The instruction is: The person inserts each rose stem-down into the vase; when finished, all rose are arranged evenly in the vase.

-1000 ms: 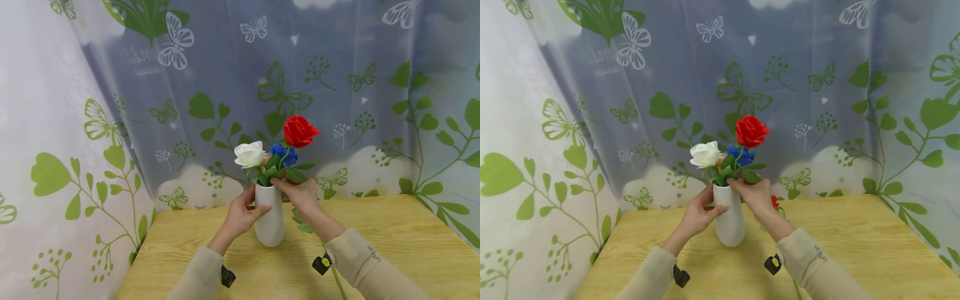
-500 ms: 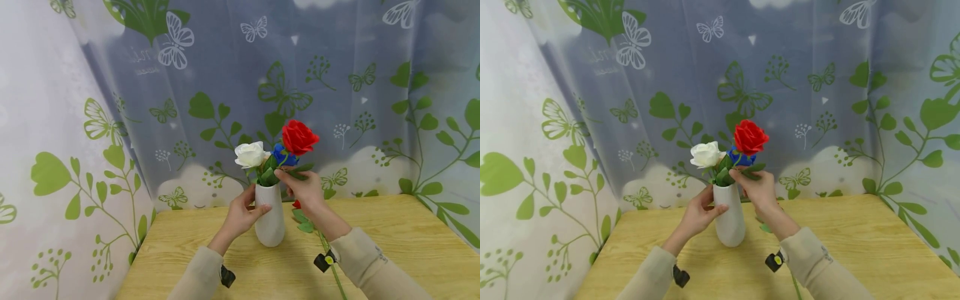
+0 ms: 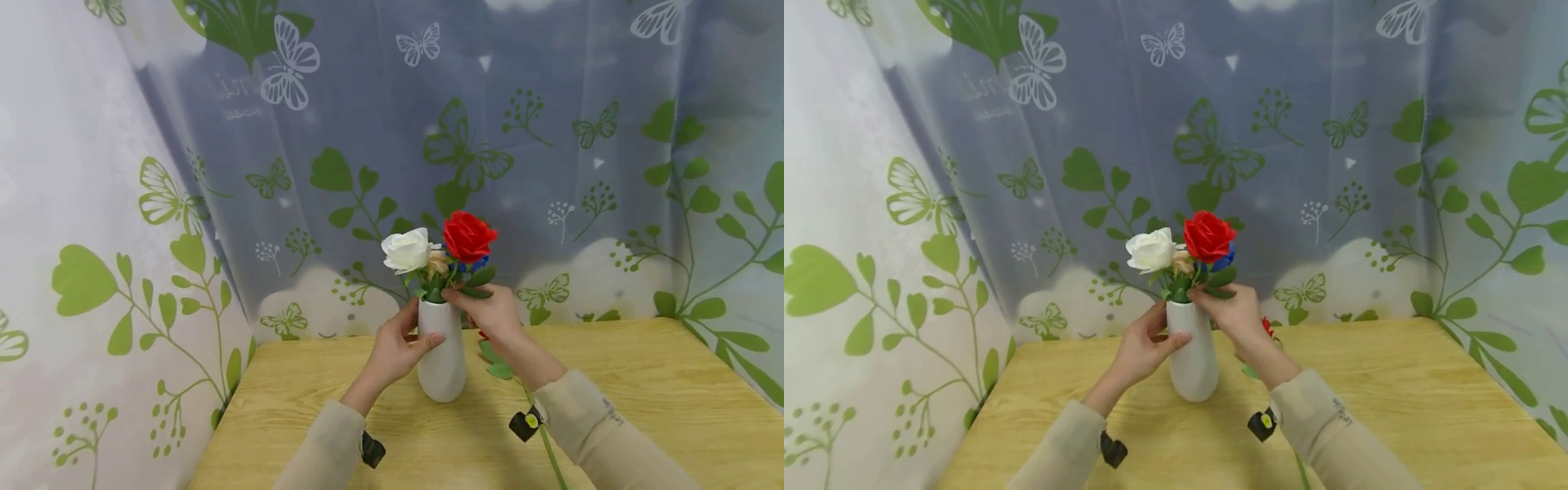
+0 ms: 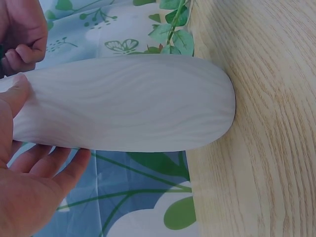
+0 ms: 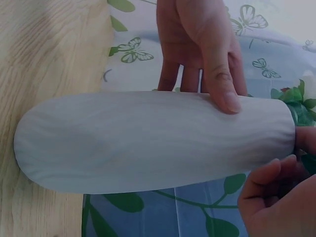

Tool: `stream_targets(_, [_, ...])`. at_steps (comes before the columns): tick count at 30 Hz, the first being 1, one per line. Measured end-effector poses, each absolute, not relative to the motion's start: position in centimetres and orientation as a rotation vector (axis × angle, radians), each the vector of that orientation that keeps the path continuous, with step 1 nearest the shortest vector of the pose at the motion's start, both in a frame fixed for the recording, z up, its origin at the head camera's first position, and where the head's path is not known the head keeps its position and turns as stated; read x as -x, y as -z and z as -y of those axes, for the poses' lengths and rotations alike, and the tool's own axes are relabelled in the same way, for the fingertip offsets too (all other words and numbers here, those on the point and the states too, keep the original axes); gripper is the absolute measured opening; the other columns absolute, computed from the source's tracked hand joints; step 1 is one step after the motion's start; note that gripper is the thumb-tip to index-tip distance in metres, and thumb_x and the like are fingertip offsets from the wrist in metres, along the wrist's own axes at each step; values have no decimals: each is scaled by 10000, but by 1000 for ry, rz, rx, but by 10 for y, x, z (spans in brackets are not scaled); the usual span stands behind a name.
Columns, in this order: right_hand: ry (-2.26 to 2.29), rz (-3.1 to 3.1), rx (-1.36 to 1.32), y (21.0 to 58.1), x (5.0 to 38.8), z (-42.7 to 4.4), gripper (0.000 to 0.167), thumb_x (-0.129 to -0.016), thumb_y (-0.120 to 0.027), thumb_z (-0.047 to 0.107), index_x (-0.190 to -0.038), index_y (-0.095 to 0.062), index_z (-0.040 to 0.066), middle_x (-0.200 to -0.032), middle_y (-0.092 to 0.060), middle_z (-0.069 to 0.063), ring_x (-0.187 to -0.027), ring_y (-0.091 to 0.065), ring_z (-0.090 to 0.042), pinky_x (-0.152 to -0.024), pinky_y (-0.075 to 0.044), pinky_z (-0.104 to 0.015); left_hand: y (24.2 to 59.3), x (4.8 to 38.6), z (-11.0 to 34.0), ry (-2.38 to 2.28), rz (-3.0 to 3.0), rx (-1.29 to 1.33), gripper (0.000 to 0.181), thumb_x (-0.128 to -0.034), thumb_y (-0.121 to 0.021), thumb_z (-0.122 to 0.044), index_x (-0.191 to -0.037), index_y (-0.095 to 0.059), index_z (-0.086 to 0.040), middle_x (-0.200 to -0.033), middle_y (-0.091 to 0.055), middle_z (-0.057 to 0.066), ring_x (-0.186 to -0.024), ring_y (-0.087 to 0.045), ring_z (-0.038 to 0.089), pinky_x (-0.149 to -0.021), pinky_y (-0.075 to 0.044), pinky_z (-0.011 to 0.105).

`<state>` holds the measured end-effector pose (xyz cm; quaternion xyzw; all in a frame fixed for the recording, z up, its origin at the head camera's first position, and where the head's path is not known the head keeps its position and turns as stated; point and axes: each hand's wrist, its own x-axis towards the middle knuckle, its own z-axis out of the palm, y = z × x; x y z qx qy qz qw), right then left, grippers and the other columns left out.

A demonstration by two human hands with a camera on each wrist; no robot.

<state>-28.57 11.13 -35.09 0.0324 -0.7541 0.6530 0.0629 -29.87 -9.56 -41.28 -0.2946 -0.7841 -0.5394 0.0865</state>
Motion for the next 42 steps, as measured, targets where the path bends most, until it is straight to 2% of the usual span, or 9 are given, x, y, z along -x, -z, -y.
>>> stream_targets(3, [-1989, 2299, -151, 351, 286, -114, 233, -933, -827, 338, -959, -777, 112, -527, -514, 38, -518, -469, -139, -608, -452, -308, 412, 299, 96, 1611, 2342, 876, 721, -980, -785, -222, -1613, -443, -172, -1413, -680, 132, -1277, -684, 259, -934, -631, 422])
stream_targets(9, [-2035, 2266, -157, 350, 283, -119, 285, -920, -840, 383, -855, -703, 141, -562, -509, 36, -574, -489, -153, -629, -440, -316, 413, 298, 95, 1610, 2364, 857, 713, -976, -790, -229, -1605, -456, -211, -1418, -681, 93, -1268, -687, 226, -927, -629, 337])
stream_targets(18, [-2132, 2038, -235, 341, 281, -120, 68, -929, -841, 253, -966, -796, 218, -595, -567, 70, -579, -512, -129, -583, -461, -284, 412, 299, 95, 1608, 2352, 868, 703, -974, -792, -223, -1598, -467, -227, -1413, -683, 94, -1258, -693, 241, -914, -634, 345])
stream_targets(21, [-2126, 2020, -252, 339, 279, -120, 86, -931, -838, 248, -970, -789, 189, -610, -572, 70, -578, -511, -131, -573, -456, -282, 410, 299, 95, 1606, 2349, 872, 693, -976, -789, -225, -1593, -474, -226, -1411, -684, 96, -1256, -695, 247, -915, -634, 352])
stream_targets(26, [-2093, 1920, -259, 336, 277, -120, 230, -938, -828, 206, -1113, -681, 179, -856, -650, 94, -588, -556, -113, -557, -504, -253, 410, 300, 94, 1599, 2352, 869, 682, -976, -790, -228, -1585, -483, -226, -1404, -688, 96, -1255, -695, 244, -915, -634, 351])
stream_targets(31, [-2073, 1766, -308, 338, 273, -119, 339, -931, -815, 83, -982, -482, 115, -871, -602, 42, -569, -590, -112, -511, -533, -245, 411, 299, 94, 1600, 2361, 859, 688, -975, -791, -235, -1588, -479, -218, -1405, -687, 93, -1256, -693, 237, -920, -635, 380])
stream_targets(35, [-1869, 1893, -381, 340, 273, -119, 204, -934, -823, 132, -1006, -652, 46, -899, -648, 45, -543, -568, -123, -473, -483, -259, 411, 299, 95, 1605, 2363, 855, 700, -973, -793, -231, -1594, -471, -214, -1416, -679, 98, -1263, -689, 244, -932, -632, 439])
stream_targets(39, [-1653, 2078, -325, 341, 274, -116, 327, -917, -852, 309, -1171, -769, 119, -1161, -670, -25, -856, -635, -160, -710, -533, -312, 411, 299, 95, 1602, 2369, 862, 699, -980, -784, -245, -1599, -459, -238, -1429, -669, 86, -1272, -684, 248, -939, -629, 447])
stream_targets(42, [-1564, 2144, -281, 340, 277, -112, 388, -896, -865, 382, -1190, -788, 140, -1216, -677, -70, -1102, -618, -194, -843, -535, -348, 411, 299, 95, 1597, 2372, 863, 700, -984, -779, -254, -1602, -450, -256, -1433, -667, 75, -1277, -681, 243, -940, -629, 438])
